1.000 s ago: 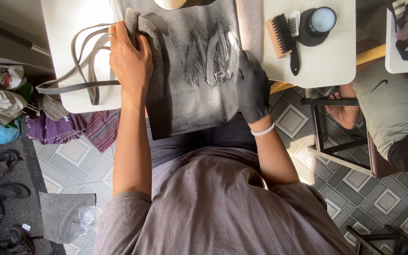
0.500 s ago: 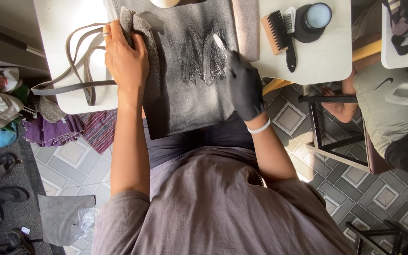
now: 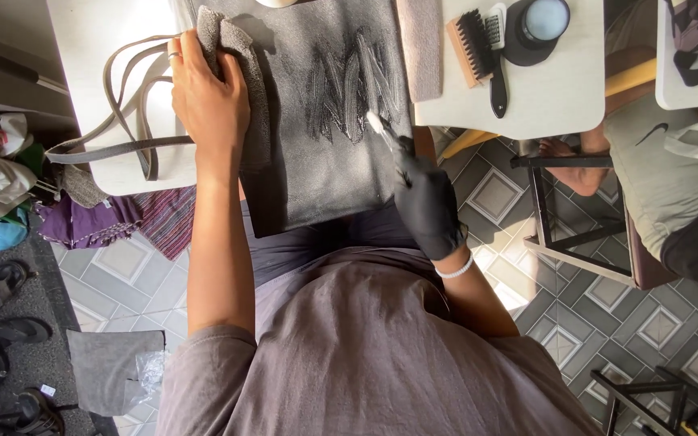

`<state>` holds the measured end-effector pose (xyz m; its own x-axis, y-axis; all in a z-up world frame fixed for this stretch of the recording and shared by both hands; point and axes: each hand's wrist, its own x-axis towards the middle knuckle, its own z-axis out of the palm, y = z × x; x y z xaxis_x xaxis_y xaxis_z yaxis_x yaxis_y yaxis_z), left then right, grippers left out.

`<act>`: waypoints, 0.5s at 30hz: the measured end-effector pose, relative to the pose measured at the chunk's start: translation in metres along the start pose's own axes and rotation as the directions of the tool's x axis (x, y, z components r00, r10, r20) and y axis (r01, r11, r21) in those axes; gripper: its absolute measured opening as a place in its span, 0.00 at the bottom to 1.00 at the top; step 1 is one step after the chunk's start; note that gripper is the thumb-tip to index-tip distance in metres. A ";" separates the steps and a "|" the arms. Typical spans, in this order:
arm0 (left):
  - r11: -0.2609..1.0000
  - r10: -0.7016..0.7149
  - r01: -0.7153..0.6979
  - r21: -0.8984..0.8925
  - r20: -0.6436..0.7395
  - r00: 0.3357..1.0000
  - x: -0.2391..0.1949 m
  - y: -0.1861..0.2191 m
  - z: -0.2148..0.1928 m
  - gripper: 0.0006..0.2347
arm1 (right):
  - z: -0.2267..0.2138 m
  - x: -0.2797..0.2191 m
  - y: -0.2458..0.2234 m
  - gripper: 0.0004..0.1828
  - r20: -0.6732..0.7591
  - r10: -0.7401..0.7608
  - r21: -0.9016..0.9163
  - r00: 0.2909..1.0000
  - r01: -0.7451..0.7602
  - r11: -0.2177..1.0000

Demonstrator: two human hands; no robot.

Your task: Applying a cleaning or dyeing agent to a bag and scrubbing it with a cloth for restoration.

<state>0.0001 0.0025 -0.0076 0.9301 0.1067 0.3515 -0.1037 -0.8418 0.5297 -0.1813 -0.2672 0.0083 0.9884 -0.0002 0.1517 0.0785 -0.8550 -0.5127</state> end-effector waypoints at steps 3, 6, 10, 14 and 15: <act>1.000 0.003 -0.003 0.004 -0.021 1.000 0.000 -0.002 0.003 0.11 | 0.013 -0.017 0.016 0.32 -0.009 0.005 0.044 1.000 -0.005 0.999; 1.000 -0.003 0.003 -0.004 0.004 1.000 0.002 -0.001 0.001 0.11 | 0.011 0.005 0.007 0.22 -0.018 0.005 0.047 1.000 -0.005 0.999; 1.000 -0.008 0.008 0.002 -0.010 1.000 0.002 -0.001 0.004 0.09 | 0.024 0.065 -0.008 0.17 -0.173 -0.078 0.072 0.982 0.091 0.993; 1.000 0.024 -0.025 -0.015 -0.043 0.999 0.002 -0.003 0.004 0.08 | 0.033 0.105 -0.011 0.18 -0.137 -0.150 0.064 0.979 0.160 0.985; 1.000 0.006 -0.005 0.005 -0.023 1.000 0.001 -0.004 0.006 0.09 | 0.035 0.109 -0.008 0.25 -0.092 -0.134 0.067 0.987 0.140 0.988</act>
<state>0.0038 0.0025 -0.0141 0.9210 0.1143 0.3725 -0.1068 -0.8453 0.5235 -0.0695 -0.2418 -0.0006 0.9529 0.0665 0.2958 0.2248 -0.8099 -0.5418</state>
